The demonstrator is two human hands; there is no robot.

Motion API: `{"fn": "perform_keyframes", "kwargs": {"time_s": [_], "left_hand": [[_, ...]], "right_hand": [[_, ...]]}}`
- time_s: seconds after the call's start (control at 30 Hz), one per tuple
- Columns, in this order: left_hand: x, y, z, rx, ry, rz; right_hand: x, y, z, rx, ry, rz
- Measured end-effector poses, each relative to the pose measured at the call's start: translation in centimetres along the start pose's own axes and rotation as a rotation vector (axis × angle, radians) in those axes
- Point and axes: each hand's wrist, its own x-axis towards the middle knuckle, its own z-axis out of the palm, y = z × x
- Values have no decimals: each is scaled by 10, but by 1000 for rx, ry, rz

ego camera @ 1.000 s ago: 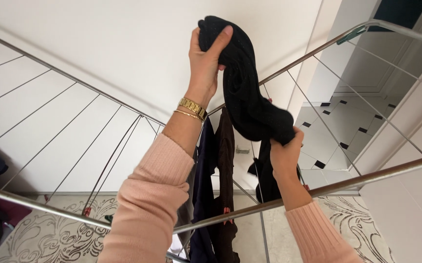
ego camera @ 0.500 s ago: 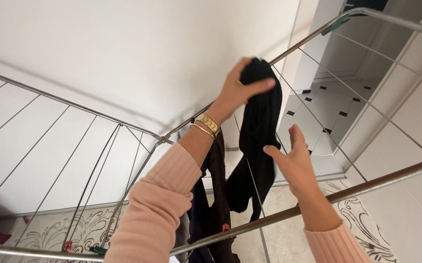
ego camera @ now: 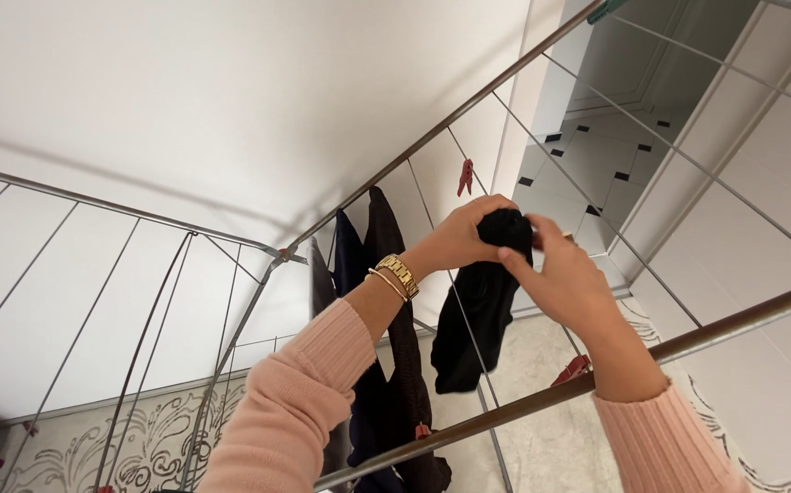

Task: The person takes dark garments from a red laundry basket and hangs them on a metal drying rack. They unfold each item, drape it over the rack bars, and use red clothespins to secure the garments in place.

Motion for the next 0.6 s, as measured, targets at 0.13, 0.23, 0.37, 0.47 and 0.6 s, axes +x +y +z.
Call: {"fn": "perform_keyframes", "kwargs": {"time_s": [0.13,0.23,0.37,0.47,0.6], "left_hand": [[-11,24,4,-13,-62,-6],[-16,42,2,-44,-111,-15],[-13,64,-11,-175,-226,-64],[-10,62,-18,-279,-287,-82],[-10,68,-25,-325,-330,-98]], "right_hand": [[-5,5,-4,-53,-65,33],[-5,6,-5,-42,-67,51],[-10,7,-9,31,-39,18],[-22,-7,-24,61,-54,18],[-39,-27,-42,74,-97,56]]}}
